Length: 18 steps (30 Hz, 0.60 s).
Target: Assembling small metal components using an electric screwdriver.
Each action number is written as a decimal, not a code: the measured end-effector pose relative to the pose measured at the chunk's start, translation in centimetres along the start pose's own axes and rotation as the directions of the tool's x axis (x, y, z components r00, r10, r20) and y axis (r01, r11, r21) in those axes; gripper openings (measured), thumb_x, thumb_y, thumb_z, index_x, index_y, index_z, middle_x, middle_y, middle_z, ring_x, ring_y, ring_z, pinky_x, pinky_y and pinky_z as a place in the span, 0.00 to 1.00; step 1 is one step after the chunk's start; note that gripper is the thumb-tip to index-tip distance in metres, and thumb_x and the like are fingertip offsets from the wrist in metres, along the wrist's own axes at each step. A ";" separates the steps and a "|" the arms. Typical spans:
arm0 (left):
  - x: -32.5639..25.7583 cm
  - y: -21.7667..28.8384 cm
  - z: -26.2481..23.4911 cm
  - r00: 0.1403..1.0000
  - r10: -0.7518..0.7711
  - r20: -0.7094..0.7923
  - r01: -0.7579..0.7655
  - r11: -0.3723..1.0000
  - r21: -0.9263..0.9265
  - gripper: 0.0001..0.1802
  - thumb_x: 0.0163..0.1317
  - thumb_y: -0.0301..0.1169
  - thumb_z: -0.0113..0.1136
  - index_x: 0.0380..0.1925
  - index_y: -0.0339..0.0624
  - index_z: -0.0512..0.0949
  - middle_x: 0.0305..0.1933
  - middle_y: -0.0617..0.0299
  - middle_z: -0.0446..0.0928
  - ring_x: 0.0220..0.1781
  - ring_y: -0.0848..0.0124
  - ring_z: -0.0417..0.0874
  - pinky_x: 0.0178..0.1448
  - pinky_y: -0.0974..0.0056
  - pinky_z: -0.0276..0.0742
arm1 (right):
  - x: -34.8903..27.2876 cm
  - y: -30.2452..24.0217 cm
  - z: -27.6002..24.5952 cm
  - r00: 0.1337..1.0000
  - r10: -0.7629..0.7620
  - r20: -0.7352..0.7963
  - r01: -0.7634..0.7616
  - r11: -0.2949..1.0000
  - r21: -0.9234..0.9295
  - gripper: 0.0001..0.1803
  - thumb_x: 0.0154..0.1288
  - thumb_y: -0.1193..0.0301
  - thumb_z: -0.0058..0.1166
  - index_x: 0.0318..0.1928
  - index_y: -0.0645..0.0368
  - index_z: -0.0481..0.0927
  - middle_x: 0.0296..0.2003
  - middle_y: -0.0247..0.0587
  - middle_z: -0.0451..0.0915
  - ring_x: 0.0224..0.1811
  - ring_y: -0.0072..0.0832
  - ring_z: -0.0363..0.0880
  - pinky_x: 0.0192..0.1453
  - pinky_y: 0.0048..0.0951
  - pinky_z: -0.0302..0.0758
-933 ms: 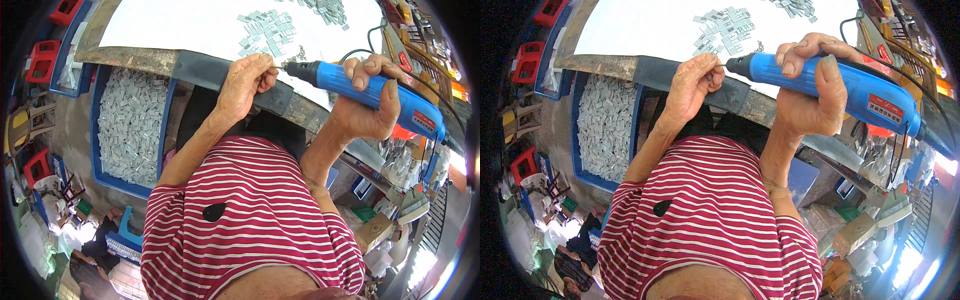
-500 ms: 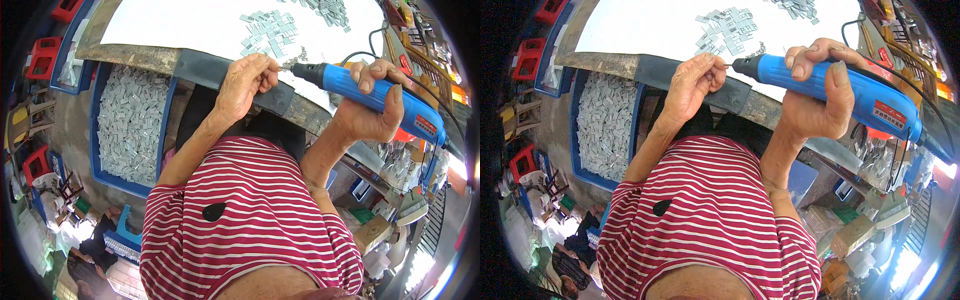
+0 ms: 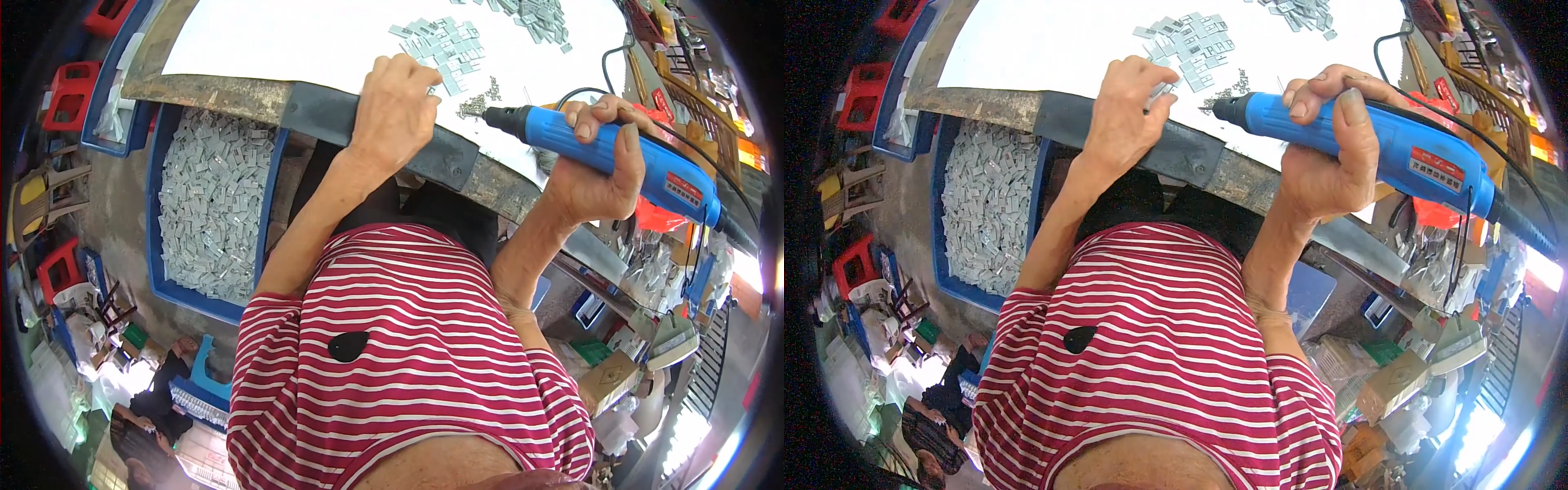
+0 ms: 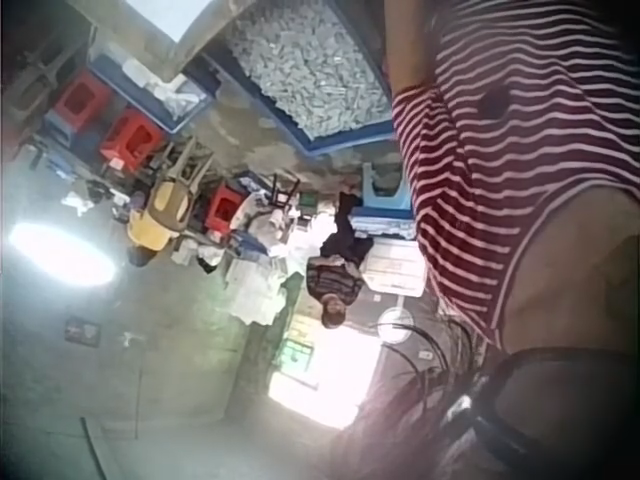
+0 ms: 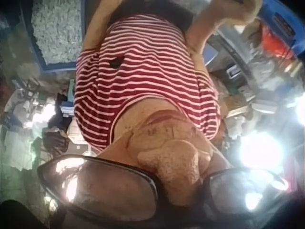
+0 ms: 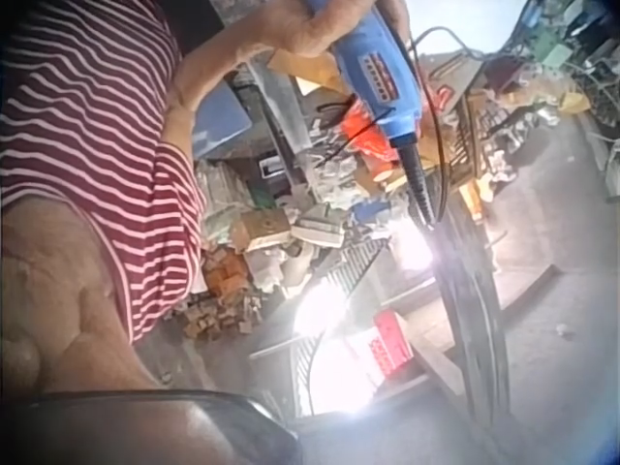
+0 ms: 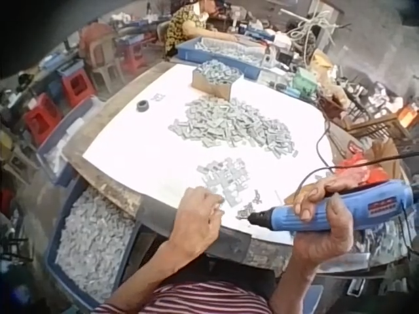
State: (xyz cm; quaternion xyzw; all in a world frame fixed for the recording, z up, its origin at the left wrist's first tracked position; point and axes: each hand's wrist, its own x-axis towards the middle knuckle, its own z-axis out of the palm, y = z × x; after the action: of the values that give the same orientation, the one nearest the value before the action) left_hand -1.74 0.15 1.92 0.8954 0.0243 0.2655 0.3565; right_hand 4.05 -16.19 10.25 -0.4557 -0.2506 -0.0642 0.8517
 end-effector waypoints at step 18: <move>-0.2 -0.6 1.5 0.988 0.057 0.144 -0.082 0.981 0.175 0.10 0.47 0.24 0.59 0.33 0.44 0.78 0.38 0.59 0.67 0.43 0.62 0.65 0.48 0.59 0.63 | 0.2 0.3 -0.7 0.993 -0.031 -0.113 0.040 0.996 0.078 0.10 0.51 0.80 0.48 0.37 0.68 0.73 0.25 0.54 0.74 0.18 0.32 0.71 0.25 0.34 0.70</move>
State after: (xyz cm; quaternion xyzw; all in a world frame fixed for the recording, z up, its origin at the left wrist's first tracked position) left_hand -1.04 -0.37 0.51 0.9406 -0.0080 0.2118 0.2651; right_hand 4.61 -16.59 9.78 -0.4125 -0.2131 -0.0944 0.8806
